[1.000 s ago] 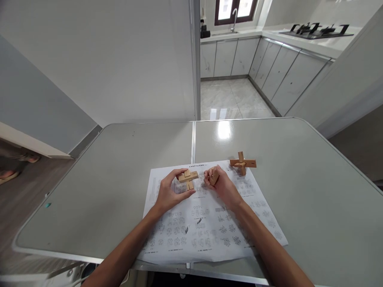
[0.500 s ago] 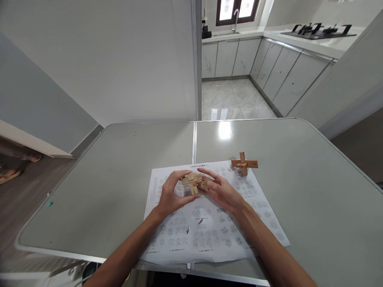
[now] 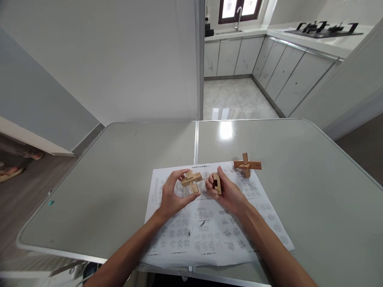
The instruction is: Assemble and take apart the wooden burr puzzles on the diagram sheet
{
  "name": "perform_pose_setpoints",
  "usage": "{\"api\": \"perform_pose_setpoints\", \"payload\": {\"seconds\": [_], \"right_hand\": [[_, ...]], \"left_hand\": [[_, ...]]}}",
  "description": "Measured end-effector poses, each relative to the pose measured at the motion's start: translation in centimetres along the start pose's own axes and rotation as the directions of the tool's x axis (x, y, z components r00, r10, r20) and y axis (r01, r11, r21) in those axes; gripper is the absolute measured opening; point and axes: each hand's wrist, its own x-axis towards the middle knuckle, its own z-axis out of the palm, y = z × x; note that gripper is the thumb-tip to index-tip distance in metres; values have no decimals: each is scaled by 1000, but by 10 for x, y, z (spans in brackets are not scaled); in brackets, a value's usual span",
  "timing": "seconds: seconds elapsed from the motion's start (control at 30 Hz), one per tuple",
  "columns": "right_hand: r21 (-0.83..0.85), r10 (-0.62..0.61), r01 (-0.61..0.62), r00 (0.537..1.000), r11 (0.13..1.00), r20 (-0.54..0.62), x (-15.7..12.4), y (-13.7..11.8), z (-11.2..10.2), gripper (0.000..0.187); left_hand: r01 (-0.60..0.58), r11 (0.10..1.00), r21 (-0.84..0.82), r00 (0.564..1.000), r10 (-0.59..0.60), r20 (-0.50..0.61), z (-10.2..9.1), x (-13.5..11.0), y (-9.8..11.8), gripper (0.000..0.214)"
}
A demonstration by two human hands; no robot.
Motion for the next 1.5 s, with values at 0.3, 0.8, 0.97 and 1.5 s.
{"api": "perform_pose_setpoints", "payload": {"seconds": [0.3,0.8,0.97,1.5], "right_hand": [[-94,-78,78,997,992,4,-5,-4,6,34],[-720,-430,312,902,620,20,-8,11,10,33],[-645,-371,265,928,717,-32,-6,8,6,41],[-228,-239,228,971,947,-20,-9,-4,7,33]], "left_hand": [[65,998,-19,998,-64,16,1,-1,-1,65],[132,982,-132,985,-115,127,0,1,1,59],[162,981,-108,985,-153,86,1,2,0,61],[186,981,-57,982,-185,31,1,2,-5,60]]}}
